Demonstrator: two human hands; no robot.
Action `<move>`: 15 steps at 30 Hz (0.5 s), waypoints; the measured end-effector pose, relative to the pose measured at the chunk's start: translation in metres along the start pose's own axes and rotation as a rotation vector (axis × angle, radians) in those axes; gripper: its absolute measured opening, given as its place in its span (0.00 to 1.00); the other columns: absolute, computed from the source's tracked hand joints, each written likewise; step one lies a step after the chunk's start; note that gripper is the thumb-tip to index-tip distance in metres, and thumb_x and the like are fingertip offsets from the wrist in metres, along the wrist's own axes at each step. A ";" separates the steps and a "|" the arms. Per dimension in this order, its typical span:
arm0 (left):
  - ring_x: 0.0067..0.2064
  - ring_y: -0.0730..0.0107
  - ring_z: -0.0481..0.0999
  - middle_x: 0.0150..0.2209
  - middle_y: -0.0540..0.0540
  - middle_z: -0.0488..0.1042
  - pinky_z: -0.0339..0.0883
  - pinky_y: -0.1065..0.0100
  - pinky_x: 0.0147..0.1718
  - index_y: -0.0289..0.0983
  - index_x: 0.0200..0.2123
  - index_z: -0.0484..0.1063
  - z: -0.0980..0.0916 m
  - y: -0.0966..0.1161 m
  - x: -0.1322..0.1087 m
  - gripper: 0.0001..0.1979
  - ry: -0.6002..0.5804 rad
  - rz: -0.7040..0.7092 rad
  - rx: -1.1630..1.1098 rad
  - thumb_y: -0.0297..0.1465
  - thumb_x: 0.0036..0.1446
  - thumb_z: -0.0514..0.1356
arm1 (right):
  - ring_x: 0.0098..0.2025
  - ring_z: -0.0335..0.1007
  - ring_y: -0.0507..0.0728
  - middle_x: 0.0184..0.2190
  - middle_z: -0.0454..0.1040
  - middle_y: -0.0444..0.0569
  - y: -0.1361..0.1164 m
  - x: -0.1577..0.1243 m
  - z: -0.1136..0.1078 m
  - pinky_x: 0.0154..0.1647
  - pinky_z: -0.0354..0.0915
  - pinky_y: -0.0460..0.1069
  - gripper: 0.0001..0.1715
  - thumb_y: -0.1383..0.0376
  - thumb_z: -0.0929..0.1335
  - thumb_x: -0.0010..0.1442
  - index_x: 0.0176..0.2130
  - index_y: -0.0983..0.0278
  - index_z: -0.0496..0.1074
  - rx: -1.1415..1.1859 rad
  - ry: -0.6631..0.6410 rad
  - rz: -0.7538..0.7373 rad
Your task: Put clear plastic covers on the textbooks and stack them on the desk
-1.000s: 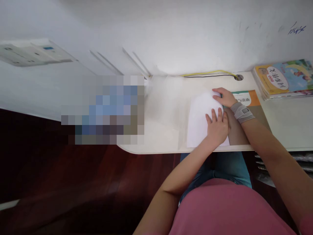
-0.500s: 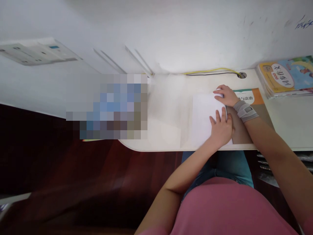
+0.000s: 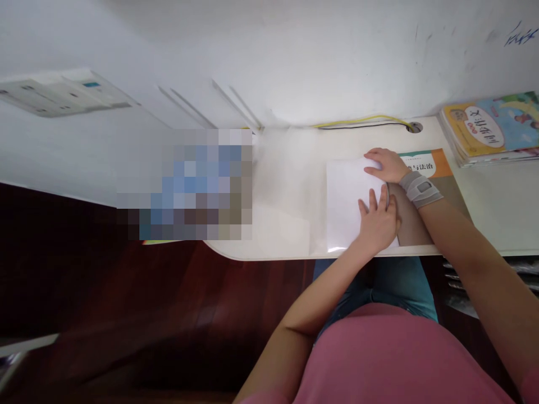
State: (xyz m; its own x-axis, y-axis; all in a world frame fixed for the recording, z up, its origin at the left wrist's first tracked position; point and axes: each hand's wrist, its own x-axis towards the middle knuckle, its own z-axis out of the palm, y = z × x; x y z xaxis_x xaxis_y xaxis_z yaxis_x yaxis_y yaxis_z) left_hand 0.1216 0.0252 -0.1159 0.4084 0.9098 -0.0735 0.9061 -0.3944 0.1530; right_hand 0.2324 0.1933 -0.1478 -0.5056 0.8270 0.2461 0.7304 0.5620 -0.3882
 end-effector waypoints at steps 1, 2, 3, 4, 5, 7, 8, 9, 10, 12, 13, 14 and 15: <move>0.68 0.36 0.45 0.70 0.36 0.42 0.50 0.35 0.58 0.32 0.65 0.52 0.001 -0.001 -0.001 0.28 0.002 0.002 -0.007 0.33 0.63 0.46 | 0.57 0.63 0.66 0.55 0.70 0.55 -0.001 0.000 0.001 0.59 0.58 0.63 0.29 0.52 0.63 0.60 0.54 0.64 0.70 -0.024 -0.004 0.011; 0.68 0.37 0.45 0.70 0.37 0.42 0.49 0.34 0.58 0.33 0.66 0.52 0.002 -0.003 -0.001 0.28 0.005 0.004 -0.012 0.33 0.63 0.46 | 0.57 0.63 0.67 0.55 0.70 0.56 -0.002 -0.001 0.002 0.59 0.57 0.64 0.29 0.51 0.63 0.60 0.54 0.64 0.70 -0.047 -0.001 0.026; 0.68 0.37 0.44 0.70 0.37 0.41 0.49 0.34 0.58 0.34 0.66 0.51 0.003 -0.004 -0.001 0.28 0.008 0.005 -0.016 0.34 0.63 0.46 | 0.57 0.63 0.68 0.55 0.70 0.57 -0.003 -0.001 0.003 0.58 0.57 0.64 0.29 0.52 0.63 0.60 0.55 0.65 0.70 -0.066 0.008 0.039; 0.68 0.37 0.44 0.70 0.37 0.41 0.48 0.34 0.58 0.34 0.66 0.51 0.004 -0.006 -0.001 0.28 0.008 0.007 -0.019 0.34 0.64 0.46 | 0.57 0.62 0.68 0.55 0.70 0.57 -0.004 -0.001 0.004 0.58 0.58 0.64 0.29 0.52 0.62 0.61 0.55 0.65 0.69 -0.079 0.021 0.050; 0.68 0.37 0.43 0.70 0.37 0.41 0.48 0.33 0.58 0.34 0.66 0.51 0.004 -0.007 -0.001 0.28 0.008 0.009 -0.021 0.34 0.64 0.46 | 0.57 0.63 0.68 0.54 0.70 0.58 -0.004 -0.001 0.005 0.58 0.58 0.64 0.29 0.52 0.61 0.62 0.55 0.66 0.68 -0.087 0.035 0.059; 0.68 0.38 0.42 0.70 0.38 0.41 0.47 0.32 0.58 0.35 0.67 0.49 0.005 -0.009 -0.001 0.29 0.005 0.011 -0.022 0.35 0.64 0.45 | 0.56 0.63 0.67 0.54 0.70 0.58 -0.004 0.000 0.007 0.57 0.59 0.63 0.29 0.53 0.59 0.64 0.56 0.67 0.68 -0.093 0.059 0.079; 0.68 0.38 0.42 0.70 0.38 0.41 0.47 0.32 0.58 0.35 0.67 0.49 0.005 -0.010 0.000 0.29 0.004 0.013 -0.020 0.35 0.64 0.45 | 0.56 0.64 0.67 0.53 0.71 0.58 -0.003 0.001 0.008 0.57 0.59 0.63 0.29 0.53 0.58 0.64 0.56 0.67 0.67 -0.092 0.066 0.089; 0.68 0.39 0.41 0.70 0.38 0.41 0.46 0.32 0.58 0.35 0.67 0.48 0.005 -0.011 0.000 0.29 0.001 0.016 -0.017 0.35 0.64 0.45 | 0.56 0.64 0.67 0.53 0.71 0.58 -0.001 0.001 0.008 0.57 0.59 0.62 0.29 0.53 0.58 0.64 0.56 0.67 0.67 -0.088 0.068 0.097; 0.68 0.39 0.41 0.70 0.38 0.41 0.46 0.32 0.58 0.35 0.67 0.47 0.006 -0.011 0.000 0.29 0.000 0.020 -0.015 0.35 0.64 0.45 | 0.56 0.64 0.67 0.53 0.71 0.58 0.001 0.002 0.009 0.58 0.59 0.62 0.29 0.54 0.58 0.64 0.55 0.68 0.68 -0.083 0.070 0.104; 0.69 0.41 0.41 0.70 0.39 0.41 0.45 0.33 0.59 0.36 0.68 0.46 0.006 -0.013 0.000 0.30 -0.001 0.032 -0.010 0.36 0.65 0.44 | 0.55 0.65 0.67 0.52 0.71 0.58 0.005 0.003 0.009 0.58 0.59 0.62 0.28 0.54 0.60 0.63 0.54 0.68 0.69 -0.072 0.071 0.111; 0.69 0.41 0.41 0.70 0.39 0.41 0.45 0.33 0.59 0.36 0.68 0.46 0.007 -0.014 0.000 0.29 -0.001 0.038 -0.009 0.37 0.65 0.43 | 0.54 0.65 0.67 0.52 0.72 0.58 0.007 0.003 0.009 0.57 0.60 0.62 0.27 0.54 0.60 0.62 0.54 0.67 0.69 -0.068 0.073 0.110; 0.69 0.41 0.41 0.70 0.39 0.41 0.45 0.33 0.59 0.36 0.68 0.46 0.007 -0.015 0.000 0.29 -0.001 0.044 -0.008 0.37 0.65 0.43 | 0.53 0.66 0.67 0.51 0.72 0.58 0.008 0.003 0.009 0.57 0.60 0.63 0.27 0.55 0.61 0.62 0.54 0.67 0.70 -0.068 0.075 0.108; 0.69 0.41 0.41 0.70 0.40 0.41 0.44 0.33 0.59 0.36 0.68 0.46 0.008 -0.017 0.000 0.29 -0.002 0.049 -0.007 0.38 0.66 0.42 | 0.52 0.66 0.67 0.51 0.72 0.58 0.009 0.003 0.009 0.57 0.60 0.63 0.27 0.55 0.61 0.61 0.53 0.68 0.70 -0.071 0.077 0.107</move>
State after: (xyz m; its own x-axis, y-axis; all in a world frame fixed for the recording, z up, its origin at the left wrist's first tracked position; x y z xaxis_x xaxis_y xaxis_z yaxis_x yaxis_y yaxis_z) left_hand 0.1072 0.0309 -0.1263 0.4525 0.8892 -0.0675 0.8843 -0.4376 0.1629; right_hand 0.2329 0.2010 -0.1589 -0.3878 0.8796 0.2754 0.8104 0.4678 -0.3529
